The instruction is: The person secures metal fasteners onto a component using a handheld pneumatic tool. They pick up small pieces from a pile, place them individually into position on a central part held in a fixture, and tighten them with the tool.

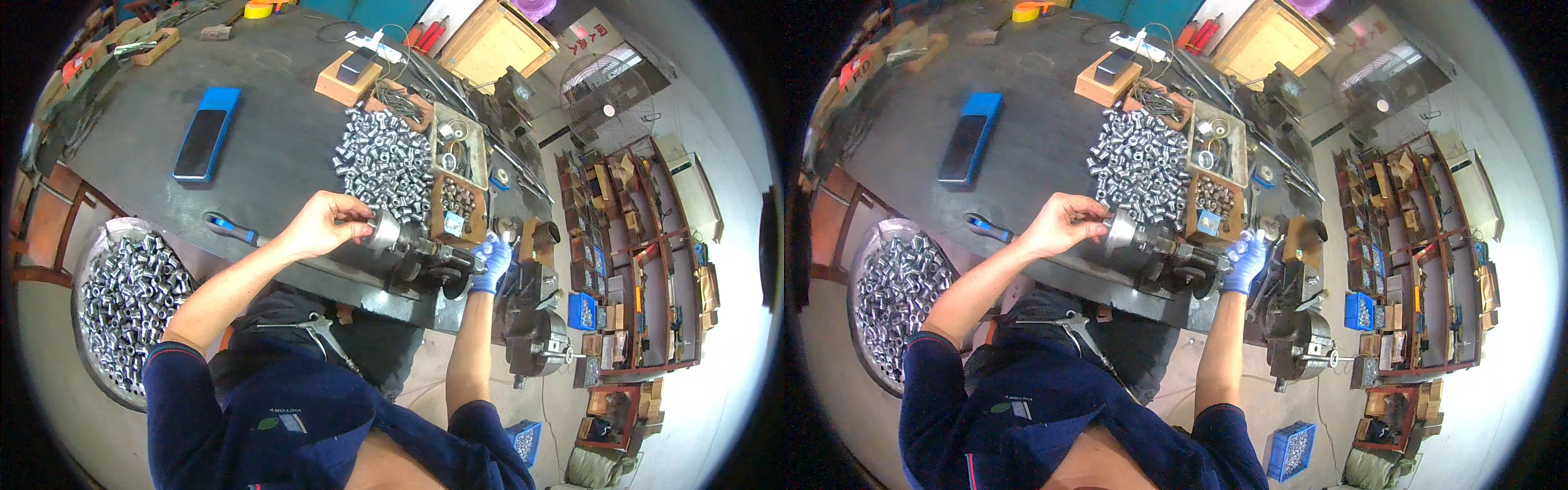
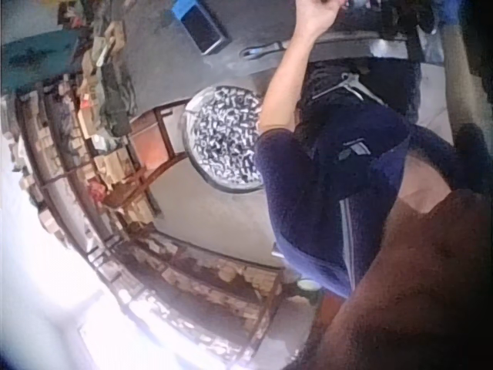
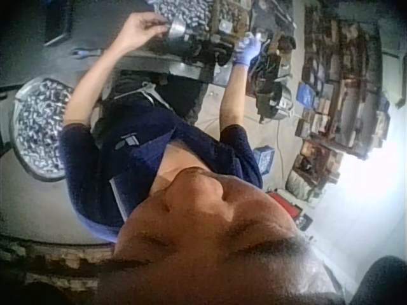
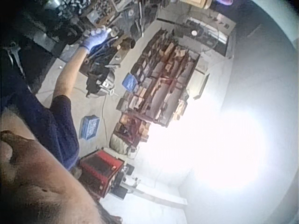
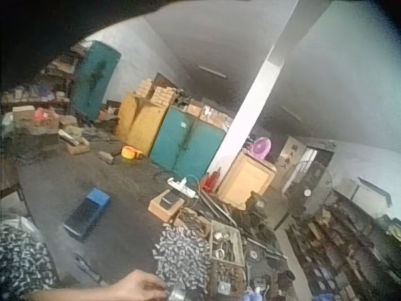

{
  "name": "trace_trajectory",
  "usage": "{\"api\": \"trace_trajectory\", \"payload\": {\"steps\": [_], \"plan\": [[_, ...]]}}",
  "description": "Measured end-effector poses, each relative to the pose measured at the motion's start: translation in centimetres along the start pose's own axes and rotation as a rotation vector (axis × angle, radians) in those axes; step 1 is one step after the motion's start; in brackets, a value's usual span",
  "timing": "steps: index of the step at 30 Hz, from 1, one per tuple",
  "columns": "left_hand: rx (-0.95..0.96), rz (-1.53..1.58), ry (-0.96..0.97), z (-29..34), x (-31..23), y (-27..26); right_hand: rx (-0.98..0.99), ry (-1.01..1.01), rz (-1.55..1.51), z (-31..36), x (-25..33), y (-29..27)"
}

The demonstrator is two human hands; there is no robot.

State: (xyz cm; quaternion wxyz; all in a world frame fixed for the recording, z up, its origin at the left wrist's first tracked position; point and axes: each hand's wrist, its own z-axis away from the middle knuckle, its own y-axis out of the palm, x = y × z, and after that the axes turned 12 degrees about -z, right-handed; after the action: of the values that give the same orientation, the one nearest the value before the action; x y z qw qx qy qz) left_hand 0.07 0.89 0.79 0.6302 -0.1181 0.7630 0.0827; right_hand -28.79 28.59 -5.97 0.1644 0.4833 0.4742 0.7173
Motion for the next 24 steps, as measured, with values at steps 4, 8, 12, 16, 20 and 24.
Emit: {"api": "trace_trajectory", "payload": {"steps": [4,8,12,16,20,24], "plan": [[-0.001,-0.087,0.021,0.2,-0.4,-0.4,-0.283,-0.148,0.247,2.9,-3.7,-1.5],[-0.016,-0.055,0.045,0.4,-0.1,-0.4,-0.140,0.028,0.092,6.7,-3.8,-1.0],[-0.023,0.039,-0.012,0.4,0.5,-0.4,-0.277,-0.019,0.096,7.1,-5.0,2.5],[0.022,-0.040,-0.087,-0.1,-0.4,0.0,-0.171,-0.120,0.223,1.5,-2.0,-2.6],[0.042,-0.153,-0.129,-0.2,-0.6,-0.2,0.017,0.014,0.072,1.1,0.6,3.3],[0.022,-0.121,-0.148,0.1,-0.5,-0.5,-0.041,-0.335,-0.002,7.5,-0.1,10.6]]}}
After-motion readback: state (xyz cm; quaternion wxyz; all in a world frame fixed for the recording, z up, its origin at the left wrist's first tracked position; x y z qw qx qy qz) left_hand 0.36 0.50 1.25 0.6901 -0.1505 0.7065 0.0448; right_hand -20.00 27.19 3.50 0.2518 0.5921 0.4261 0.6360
